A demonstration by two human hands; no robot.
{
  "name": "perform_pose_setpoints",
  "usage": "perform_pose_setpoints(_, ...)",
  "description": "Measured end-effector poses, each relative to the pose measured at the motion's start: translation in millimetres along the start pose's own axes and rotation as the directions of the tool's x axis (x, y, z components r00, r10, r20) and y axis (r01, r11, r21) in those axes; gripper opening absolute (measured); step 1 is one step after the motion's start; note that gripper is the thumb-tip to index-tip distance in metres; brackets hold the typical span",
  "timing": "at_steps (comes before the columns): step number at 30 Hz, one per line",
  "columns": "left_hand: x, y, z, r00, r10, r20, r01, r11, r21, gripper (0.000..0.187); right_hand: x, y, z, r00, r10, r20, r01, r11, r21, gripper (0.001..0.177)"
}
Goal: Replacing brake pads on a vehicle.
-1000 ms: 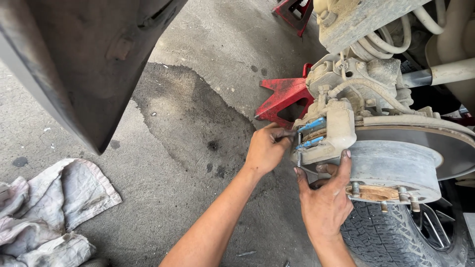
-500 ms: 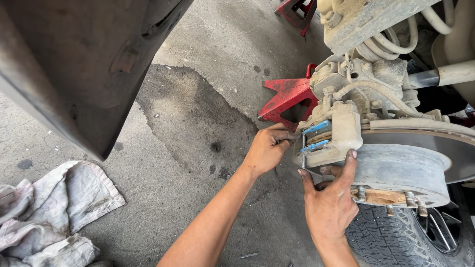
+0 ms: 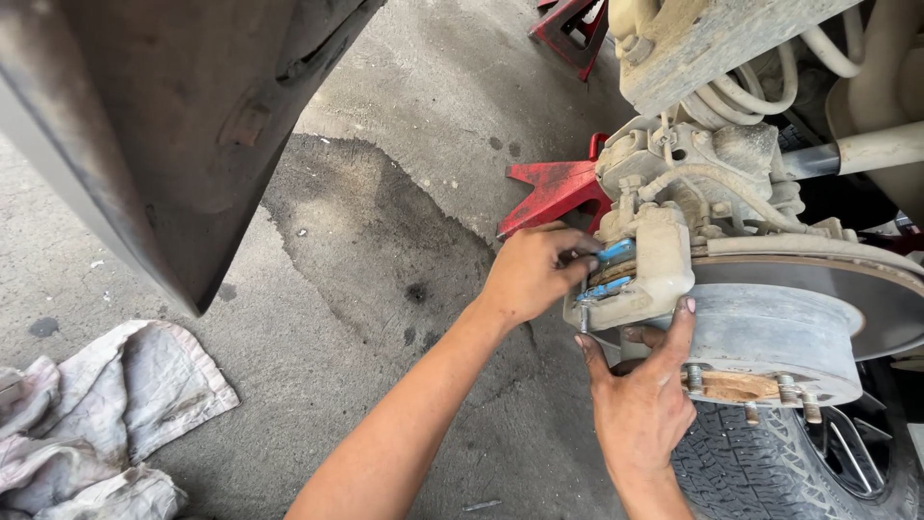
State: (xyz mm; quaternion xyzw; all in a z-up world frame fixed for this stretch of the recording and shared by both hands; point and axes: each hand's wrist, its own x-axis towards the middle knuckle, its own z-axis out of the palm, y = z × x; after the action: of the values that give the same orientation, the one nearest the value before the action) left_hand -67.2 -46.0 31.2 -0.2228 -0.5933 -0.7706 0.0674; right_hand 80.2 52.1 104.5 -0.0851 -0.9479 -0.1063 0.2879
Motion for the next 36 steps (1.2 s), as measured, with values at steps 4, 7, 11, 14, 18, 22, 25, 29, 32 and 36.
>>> perform_pose_setpoints(4, 14.0, -6.2, 3.5, 0.983, 0.169, 0.066, -0.177, 0.972, 0.157, 0.027, 0.1, -0.4, -0.4, 1.0, 0.002, 0.006, -0.002, 1.0, 0.004, 0.119)
perform_pose_setpoints(7, 18.3, -14.3, 4.8, 0.969, 0.231, 0.09, -0.244, 0.953, 0.177, 0.021, 0.3, 0.1, -0.8, 1.0, 0.012, 0.02, -0.012, 1.0, 0.016, 0.119)
perform_pose_setpoints(11, 15.8, -6.6, 6.4, 0.92, 0.382, 0.094, -0.392, 0.873, 0.289, 0.02, 0.7, -1.0, -2.1, 1.0, 0.01, 0.023, -0.01, 1.0, 0.027, 0.119)
perform_pose_setpoints(14, 14.3, 6.1, 5.0, 0.958, 0.249, 0.143, -0.286, 0.878, 0.384, 0.031, 1.8, -1.6, -2.8, 0.998, 0.042, 0.053, -0.044, 0.998, 0.052, 0.119)
perform_pose_setpoints(18, 19.6, 6.7, 3.6, 0.941, 0.278, 0.195, -0.338, 0.82, 0.462, 0.031, 1.8, -1.3, -3.2, 0.998, 0.038, 0.049, -0.04, 0.998, 0.039, 0.12)
perform_pose_setpoints(22, 24.8, 3.0, 2.0, 0.901, 0.316, 0.297, -0.431, 0.73, 0.531, 0.039, 0.3, -0.1, -1.4, 0.997, 0.055, 0.053, -0.058, 0.997, 0.052, 0.123)
perform_pose_setpoints(25, 25.3, 7.4, -1.1, 0.904, 0.28, 0.322, -0.418, 0.732, 0.538, 0.049, -0.7, 2.0, -0.1, 0.998, 0.029, 0.05, -0.031, 0.998, 0.058, 0.127)
perform_pose_setpoints(29, 29.7, 3.2, -1.7, 0.899, 0.269, 0.346, -0.424, 0.735, 0.529, 0.044, -0.1, 0.8, -1.8, 0.997, 0.039, 0.069, -0.042, 0.998, 0.043, 0.13)
perform_pose_setpoints(32, 32.1, 3.9, -2.5, 0.865, 0.321, 0.385, -0.494, 0.68, 0.543, 0.051, 0.5, 0.8, -2.5, 0.995, 0.063, 0.081, -0.065, 0.998, 0.021, 0.131)
perform_pose_setpoints(36, 32.0, 1.5, -7.2, 0.861, 0.278, 0.426, -0.488, 0.686, 0.539, 0.043, 0.7, -2.9, -0.4, 0.996, 0.06, 0.068, -0.063, 0.997, 0.042, 0.134)
